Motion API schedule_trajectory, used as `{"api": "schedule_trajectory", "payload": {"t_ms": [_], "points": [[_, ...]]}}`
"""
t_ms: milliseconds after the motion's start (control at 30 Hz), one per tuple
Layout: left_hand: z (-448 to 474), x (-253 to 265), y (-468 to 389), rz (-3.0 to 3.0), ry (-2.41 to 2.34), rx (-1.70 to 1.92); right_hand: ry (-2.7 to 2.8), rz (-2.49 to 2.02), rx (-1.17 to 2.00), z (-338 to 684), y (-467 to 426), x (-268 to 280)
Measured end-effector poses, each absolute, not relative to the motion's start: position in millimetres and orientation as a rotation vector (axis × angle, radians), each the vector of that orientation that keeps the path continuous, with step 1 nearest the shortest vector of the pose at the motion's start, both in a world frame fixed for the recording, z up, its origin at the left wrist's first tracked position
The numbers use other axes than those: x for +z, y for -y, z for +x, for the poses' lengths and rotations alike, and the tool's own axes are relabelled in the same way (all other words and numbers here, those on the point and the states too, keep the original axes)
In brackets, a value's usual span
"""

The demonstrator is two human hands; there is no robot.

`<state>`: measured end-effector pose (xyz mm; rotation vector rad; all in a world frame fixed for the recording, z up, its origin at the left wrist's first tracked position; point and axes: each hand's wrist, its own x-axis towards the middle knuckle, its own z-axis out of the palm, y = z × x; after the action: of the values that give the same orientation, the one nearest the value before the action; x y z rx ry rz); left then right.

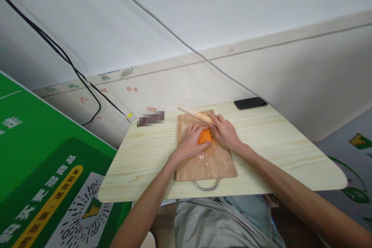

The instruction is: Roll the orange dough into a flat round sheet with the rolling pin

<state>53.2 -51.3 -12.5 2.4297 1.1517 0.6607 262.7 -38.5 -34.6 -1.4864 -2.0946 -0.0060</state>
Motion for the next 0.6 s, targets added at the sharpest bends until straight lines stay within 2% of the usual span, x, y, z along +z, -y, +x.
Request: {"api": "schedule_trajectory", "payload": {"t_ms": [400, 600], "points": [[56.5, -9.6, 51.2, 2.325, -1.124, 0.744, 2.090, -1.488, 0.010, 262.6, 38.6, -35.0], [43.7, -17.0, 49.8, 2.293, -1.037, 1.024, 2.076, -1.374, 0.113, 271.0, 38.5, -30.0]]}}
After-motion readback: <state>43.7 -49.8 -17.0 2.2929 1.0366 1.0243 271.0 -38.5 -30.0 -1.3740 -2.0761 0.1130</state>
